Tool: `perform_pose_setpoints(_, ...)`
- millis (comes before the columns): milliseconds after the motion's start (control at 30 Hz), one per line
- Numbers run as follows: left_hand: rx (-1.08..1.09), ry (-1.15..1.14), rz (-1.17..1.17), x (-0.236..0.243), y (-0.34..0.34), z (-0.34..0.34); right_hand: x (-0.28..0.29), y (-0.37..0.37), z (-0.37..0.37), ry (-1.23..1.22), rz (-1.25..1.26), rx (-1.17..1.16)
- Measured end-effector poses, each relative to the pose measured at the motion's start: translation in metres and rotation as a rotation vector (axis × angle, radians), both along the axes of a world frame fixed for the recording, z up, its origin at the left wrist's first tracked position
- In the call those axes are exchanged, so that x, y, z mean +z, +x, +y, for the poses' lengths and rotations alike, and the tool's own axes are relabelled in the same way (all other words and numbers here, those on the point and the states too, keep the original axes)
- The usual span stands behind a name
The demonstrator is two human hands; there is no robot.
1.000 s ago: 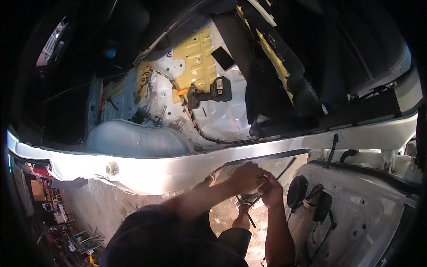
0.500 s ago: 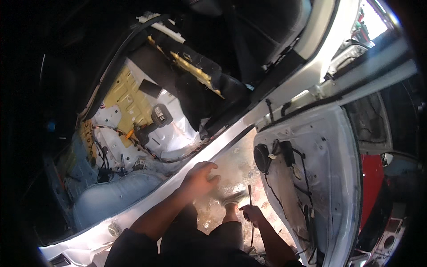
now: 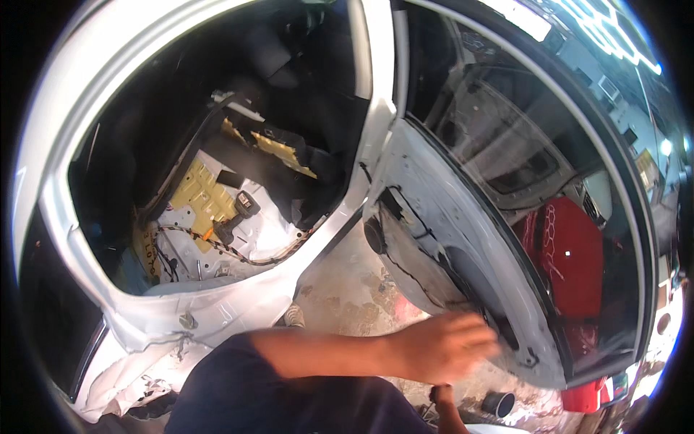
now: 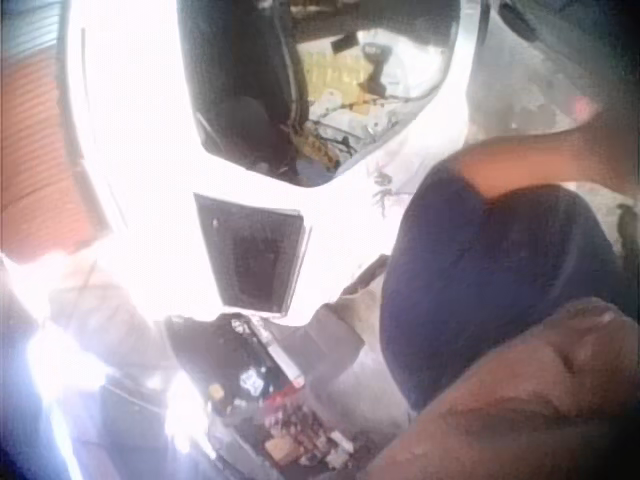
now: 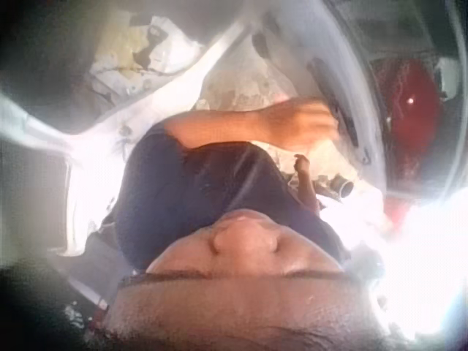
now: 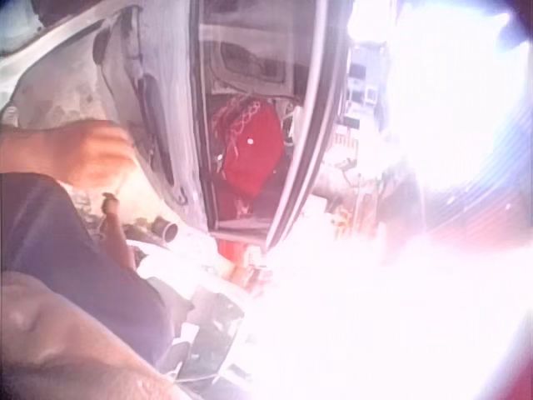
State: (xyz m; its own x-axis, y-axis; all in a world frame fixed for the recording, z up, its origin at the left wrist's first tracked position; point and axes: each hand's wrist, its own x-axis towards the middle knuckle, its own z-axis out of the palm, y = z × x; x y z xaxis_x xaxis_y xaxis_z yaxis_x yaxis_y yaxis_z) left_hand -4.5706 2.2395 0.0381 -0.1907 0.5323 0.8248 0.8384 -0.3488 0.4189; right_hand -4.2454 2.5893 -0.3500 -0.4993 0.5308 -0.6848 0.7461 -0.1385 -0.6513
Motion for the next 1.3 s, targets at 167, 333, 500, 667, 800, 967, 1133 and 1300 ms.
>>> perform_pose_setpoints(167, -0.148, 0.086, 0.498, 0.099, 0.136, 0.129, 0.038, 0.109, 0.018, -0.053, 0.45, -0.624)
perform_pose_setpoints(333, 0.371, -0.02, 0.791, 0.136, 0.241, 0.282, 0.132, 0.172, 0.098, 0.162, 0.74, -0.859)
perform_pose_setpoints(500, 0.936, -0.533, 1.335, 0.083, 0.242, 0.417, 0.194, 0.166, 0.087, 0.12, 0.849, -0.833)
perform_pose_setpoints(667, 0.669, -0.601, 1.332, 0.078, 0.244, 0.409, 0.15, 0.194, 0.034, -0.014, 0.776, -0.886)
perform_pose_setpoints(800, 0.489, -0.512, 1.135, 0.101, 0.264, 0.252, 0.061, 0.247, -0.008, -0.137, 0.478, -0.964)
perform_pose_setpoints(967, 0.292, -0.375, 1.097, 0.085, 0.253, 0.01, 0.012, 0.285, -0.097, -0.137, 0.13, -0.835)
perform_pose_setpoints(1133, 0.402, -0.296, 0.768, 0.086, 0.232, -0.173, 0.012, 0.259, -0.131, -0.049, 0.1, -0.584)
perform_pose_setpoints(1300, 0.651, -0.356, 0.757, 0.092, 0.208, -0.289, 0.024, 0.179, -0.165, -0.11, 0.198, -0.529)
